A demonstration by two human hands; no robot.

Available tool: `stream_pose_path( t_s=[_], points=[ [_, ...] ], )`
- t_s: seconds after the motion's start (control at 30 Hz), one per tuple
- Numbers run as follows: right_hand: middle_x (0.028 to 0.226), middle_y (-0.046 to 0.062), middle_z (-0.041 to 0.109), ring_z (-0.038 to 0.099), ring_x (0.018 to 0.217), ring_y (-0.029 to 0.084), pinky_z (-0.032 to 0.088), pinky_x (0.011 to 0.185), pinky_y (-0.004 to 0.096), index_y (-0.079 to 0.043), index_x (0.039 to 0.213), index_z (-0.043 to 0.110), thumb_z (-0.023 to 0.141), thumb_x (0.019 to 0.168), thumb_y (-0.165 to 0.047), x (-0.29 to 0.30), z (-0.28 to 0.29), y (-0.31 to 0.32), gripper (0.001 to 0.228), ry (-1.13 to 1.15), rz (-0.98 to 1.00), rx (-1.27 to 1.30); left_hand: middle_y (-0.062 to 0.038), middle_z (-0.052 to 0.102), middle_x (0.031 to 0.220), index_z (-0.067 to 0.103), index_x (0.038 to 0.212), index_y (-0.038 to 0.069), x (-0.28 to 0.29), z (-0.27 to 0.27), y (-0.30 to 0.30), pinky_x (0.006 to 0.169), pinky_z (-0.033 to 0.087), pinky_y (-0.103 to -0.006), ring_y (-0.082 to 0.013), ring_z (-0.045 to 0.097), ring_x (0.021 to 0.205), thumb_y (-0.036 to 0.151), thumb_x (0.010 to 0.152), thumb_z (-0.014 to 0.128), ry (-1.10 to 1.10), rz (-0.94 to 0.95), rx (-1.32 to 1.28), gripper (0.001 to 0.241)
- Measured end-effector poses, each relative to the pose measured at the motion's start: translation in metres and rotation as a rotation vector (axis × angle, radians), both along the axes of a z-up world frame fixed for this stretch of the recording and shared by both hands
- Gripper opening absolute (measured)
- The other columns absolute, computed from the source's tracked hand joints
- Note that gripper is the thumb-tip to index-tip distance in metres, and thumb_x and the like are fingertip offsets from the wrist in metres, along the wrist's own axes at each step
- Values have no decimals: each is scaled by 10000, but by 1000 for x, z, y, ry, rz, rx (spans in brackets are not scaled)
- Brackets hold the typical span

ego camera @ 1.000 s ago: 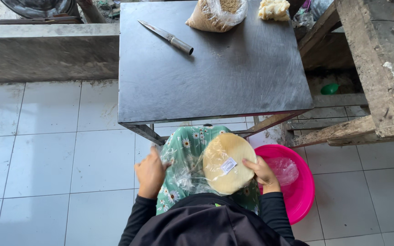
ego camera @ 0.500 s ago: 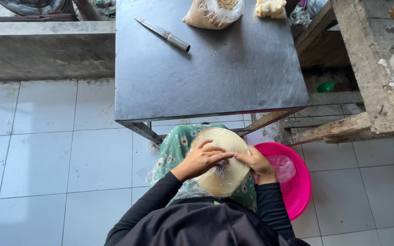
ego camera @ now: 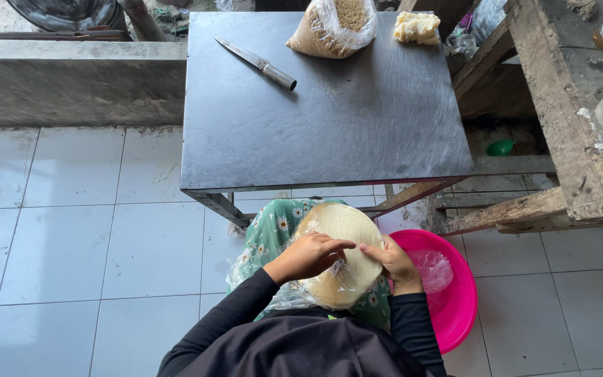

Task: The person unpacks a stack of dough sheets from plastic wrapping, removes the individual sheets one by one, and places them onto a table.

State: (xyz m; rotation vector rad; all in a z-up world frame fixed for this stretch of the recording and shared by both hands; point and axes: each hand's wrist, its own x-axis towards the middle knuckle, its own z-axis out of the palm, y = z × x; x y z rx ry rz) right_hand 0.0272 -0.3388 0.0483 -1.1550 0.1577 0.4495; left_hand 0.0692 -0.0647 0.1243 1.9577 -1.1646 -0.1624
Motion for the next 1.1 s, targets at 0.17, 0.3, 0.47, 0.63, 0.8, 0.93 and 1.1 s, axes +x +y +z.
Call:
stream_pose_path(
  t_s=[0.17, 0.3, 0.47, 0.63, 0.8, 0.93, 1.1],
  points=[
    [1134, 130, 732, 710, 988, 191, 585, 846, 334, 73, 1305, 596, 680, 928, -96, -1, -6, -4, 421, 17, -52, 41, -17, 749, 950, 651, 1310, 153, 2, 2, -4, 835, 504, -380, -206, 699, 905, 201, 955, 686, -173, -6, 23, 360],
    [1117, 136, 735, 713, 967, 194, 581, 831, 334, 82, 1294, 611, 686, 935, -84, 1, -9, -8, 402, 21, -16, 19, -7, 747, 966, 664, 1283, 146, 12, 13, -18, 849, 524, -376, -178, 699, 908, 139, 989, 644, -176, 31, -115, 295],
    [1111, 116, 749, 717, 960, 169, 579, 836, 318, 77, 1257, 656, 692, 940, -89, -3, -20, -9, 360, 46, 24, -29, -22, 733, 898, 566, 1338, 119, 121, 38, -9, 707, 598, -317, -175, 735, 786, -82, 1001, 501, -264, 388, -414, 397],
    [1091, 110, 758, 722, 937, 174, 583, 823, 324, 63, 1233, 674, 692, 925, -96, -11, -32, -14, 347, 112, -21, -21, -87, 772, 909, 606, 1302, 75, 282, 60, 20, 617, 587, -338, -204, 768, 737, 37, 1005, 612, -198, 974, -349, 299],
    [1108, 111, 744, 712, 950, 172, 577, 830, 327, 66, 1265, 653, 701, 925, -80, -11, -51, -21, 373, 121, -79, -18, -143, 776, 1022, 663, 1269, 93, 349, 46, 9, 802, 577, -428, -307, 752, 931, 179, 1051, 628, -119, 1172, -137, 237],
    [1165, 99, 724, 693, 1025, 178, 564, 884, 337, 58, 1305, 611, 716, 911, -42, -21, -76, -34, 420, 88, -120, 23, -224, 629, 1266, 476, 1427, -35, 321, 41, -14, 838, 569, -383, -339, 668, 1010, 57, 1012, 651, -519, 985, -500, 459],
    [1204, 84, 714, 677, 1112, 194, 536, 962, 363, 5, 1329, 587, 709, 816, 46, -28, -109, -51, 529, 157, -176, 223, -128, 702, 1156, 561, 1305, 67, 120, -6, -30, 771, 558, -320, -189, 664, 813, -115, 834, 738, -153, 398, -684, 535]
  ],
)
